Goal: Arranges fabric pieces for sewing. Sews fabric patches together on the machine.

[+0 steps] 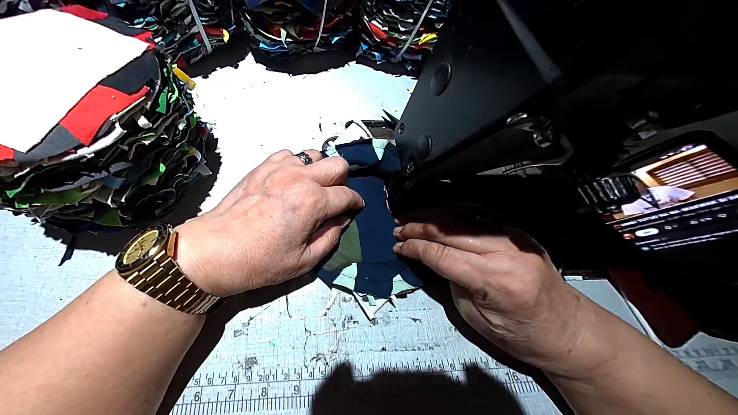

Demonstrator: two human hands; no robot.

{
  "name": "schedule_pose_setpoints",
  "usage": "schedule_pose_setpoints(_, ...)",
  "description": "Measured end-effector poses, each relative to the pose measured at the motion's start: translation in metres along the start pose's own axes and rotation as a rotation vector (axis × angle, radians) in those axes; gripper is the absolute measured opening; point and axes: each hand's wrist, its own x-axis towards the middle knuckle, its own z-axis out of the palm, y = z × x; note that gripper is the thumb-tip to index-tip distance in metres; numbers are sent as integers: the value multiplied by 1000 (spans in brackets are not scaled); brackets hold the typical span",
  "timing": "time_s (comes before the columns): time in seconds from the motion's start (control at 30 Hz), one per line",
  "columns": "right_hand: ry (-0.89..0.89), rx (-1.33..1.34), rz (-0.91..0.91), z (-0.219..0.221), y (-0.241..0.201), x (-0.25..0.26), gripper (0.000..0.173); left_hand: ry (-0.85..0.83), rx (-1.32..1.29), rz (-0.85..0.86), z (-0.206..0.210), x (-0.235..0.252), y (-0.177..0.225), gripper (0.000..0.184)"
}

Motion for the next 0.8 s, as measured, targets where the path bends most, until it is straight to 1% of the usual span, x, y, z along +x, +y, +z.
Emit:
schedule_pose_setpoints(0.13, 18, 16, -8, 3, -3, -1, 30, 8, 18, 21, 1, 1, 0, 34)
schedule_pose_setpoints(0.27, -71, 67, -69, 13, -9, 2, 35, 36, 56, 47, 3, 1, -3, 32)
schedule_pose_setpoints(0.3, -75, 63, -79, 14, -9, 1, 34, 28, 61, 46, 5, 0, -4, 35)
schedule_pose_setpoints(0.4, -75, 28, -106, 15, -8, 1, 35, -37, 73, 10, 12, -1, -10, 52)
schedule_pose_setpoints(0.47, -70, 20, -111, 15, -8, 1, 34, -59, 49, -11, 13, -2, -12, 54)
schedule_pose_setpoints(0.8, -18, 20, -48, 4, -5, -1, 31, -1, -65, 4, 6, -1, -12, 44)
